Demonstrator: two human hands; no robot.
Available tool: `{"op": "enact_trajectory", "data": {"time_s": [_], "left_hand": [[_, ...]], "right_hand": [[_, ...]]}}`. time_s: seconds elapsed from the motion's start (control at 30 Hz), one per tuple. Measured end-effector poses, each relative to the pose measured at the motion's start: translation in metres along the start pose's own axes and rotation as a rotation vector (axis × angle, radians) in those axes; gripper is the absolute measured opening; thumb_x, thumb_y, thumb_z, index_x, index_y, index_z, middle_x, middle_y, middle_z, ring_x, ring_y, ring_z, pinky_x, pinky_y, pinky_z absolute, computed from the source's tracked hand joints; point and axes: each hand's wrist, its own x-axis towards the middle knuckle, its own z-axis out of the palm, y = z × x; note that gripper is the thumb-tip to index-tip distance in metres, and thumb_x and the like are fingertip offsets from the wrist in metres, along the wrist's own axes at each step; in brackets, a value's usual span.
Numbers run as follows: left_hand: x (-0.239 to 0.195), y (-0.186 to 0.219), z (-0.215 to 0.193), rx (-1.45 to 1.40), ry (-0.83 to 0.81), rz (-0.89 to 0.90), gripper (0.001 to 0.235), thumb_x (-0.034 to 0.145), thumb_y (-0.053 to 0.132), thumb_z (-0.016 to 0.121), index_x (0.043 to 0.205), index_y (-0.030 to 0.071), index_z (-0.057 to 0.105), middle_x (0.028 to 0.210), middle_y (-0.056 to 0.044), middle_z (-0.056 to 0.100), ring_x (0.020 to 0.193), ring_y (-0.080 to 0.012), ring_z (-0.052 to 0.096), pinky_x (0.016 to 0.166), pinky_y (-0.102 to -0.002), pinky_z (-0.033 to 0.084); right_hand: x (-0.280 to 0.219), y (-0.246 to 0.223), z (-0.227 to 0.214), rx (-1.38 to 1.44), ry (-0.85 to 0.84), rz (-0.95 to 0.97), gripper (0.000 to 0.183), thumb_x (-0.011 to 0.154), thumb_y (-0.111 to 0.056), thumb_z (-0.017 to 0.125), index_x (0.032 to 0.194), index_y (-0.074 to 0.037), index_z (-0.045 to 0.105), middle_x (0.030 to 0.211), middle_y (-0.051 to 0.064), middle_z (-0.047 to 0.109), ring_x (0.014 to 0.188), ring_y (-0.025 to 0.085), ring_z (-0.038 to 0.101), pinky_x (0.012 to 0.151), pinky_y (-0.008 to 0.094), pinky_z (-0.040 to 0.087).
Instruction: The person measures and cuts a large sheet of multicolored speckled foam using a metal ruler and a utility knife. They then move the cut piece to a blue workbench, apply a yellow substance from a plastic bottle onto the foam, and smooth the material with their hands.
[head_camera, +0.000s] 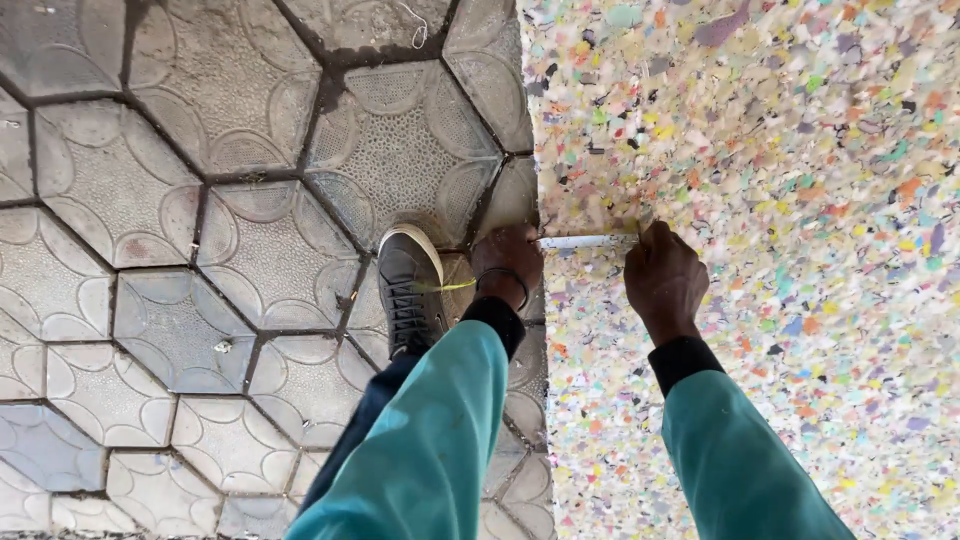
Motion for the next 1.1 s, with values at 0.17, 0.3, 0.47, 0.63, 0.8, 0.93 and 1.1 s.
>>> {"op": "enact_trajectory", "data": {"time_s": [0.17,0.3,0.47,0.63,0.8,0.93,1.1], "left_hand": [[0.014,0.038,-0.072,0.137,0.082,0.027,0.04,0.118,0.034,0.056,0.128,0.026,0.094,0.12,-0.007,0.095,0.131,-0.0331,0.091,0.111,-0.052,0.073],[0.054,0.034,-0.09,0.032,0.2,0.027,0.032,0.115,0.039,0.064,0.125,0.031,0.094,0.119,-0.004,0.095,0.128,-0.0354,0.091,0.111,-0.051,0.073],[0.019,-0.001,0.001,0.067,0.11,0.082,0.035,0.113,0.042,0.063,0.123,0.033,0.095,0.115,-0.003,0.094,0.128,-0.0348,0.09,0.11,-0.053,0.074],[-0.113,-0.045,0.109,-0.089,-0.1,-0.039,0.036,0.117,0.044,0.06,0.119,0.032,0.094,0.121,-0.007,0.095,0.128,-0.0409,0.09,0.112,-0.059,0.073],[-0.128,-0.063,0.136,-0.047,-0.086,-0.042,0.031,0.118,0.049,0.066,0.133,0.041,0.093,0.124,-0.002,0.095,0.13,-0.0338,0.09,0.114,-0.055,0.073],[-0.078,-0.023,0.064,0.142,0.038,0.009,0.041,0.125,0.046,0.057,0.132,0.03,0.094,0.129,-0.009,0.095,0.131,-0.0342,0.09,0.117,-0.053,0.07],[-0.001,0.005,0.006,-0.067,0.257,-0.034,0.04,0.113,0.042,0.059,0.122,0.037,0.097,0.115,-0.007,0.096,0.121,-0.0402,0.091,0.106,-0.057,0.074]], "right_hand": [[0.061,-0.049,-0.04,-0.031,0.099,-0.074,0.028,0.119,-0.027,0.055,0.126,-0.015,0.079,0.118,0.019,0.088,0.119,0.054,0.089,0.103,0.072,0.07],[0.098,-0.073,-0.057,-0.002,0.164,-0.183,0.027,0.117,-0.03,0.06,0.131,-0.017,0.079,0.123,0.016,0.088,0.121,0.057,0.087,0.105,0.074,0.068],[0.009,-0.021,-0.023,0.027,-0.002,-0.02,0.035,0.123,-0.031,0.055,0.142,-0.015,0.08,0.132,0.025,0.088,0.132,0.059,0.084,0.115,0.075,0.064],[-0.082,0.088,0.083,0.092,0.004,-0.029,0.029,0.118,-0.033,0.059,0.129,-0.011,0.075,0.12,0.029,0.085,0.116,0.066,0.085,0.106,0.082,0.067],[-0.112,0.11,0.105,0.1,0.106,-0.044,0.019,0.117,-0.032,0.062,0.113,-0.015,0.07,0.103,0.023,0.081,0.102,0.063,0.086,0.093,0.079,0.071],[-0.041,0.066,0.062,0.109,0.185,-0.136,0.021,0.119,-0.034,0.065,0.119,-0.014,0.074,0.106,0.023,0.082,0.107,0.063,0.086,0.094,0.081,0.069],[0.044,0.005,0.017,0.018,0.19,-0.158,0.025,0.118,-0.036,0.058,0.126,-0.021,0.076,0.119,0.014,0.087,0.112,0.057,0.088,0.097,0.074,0.069]]}}
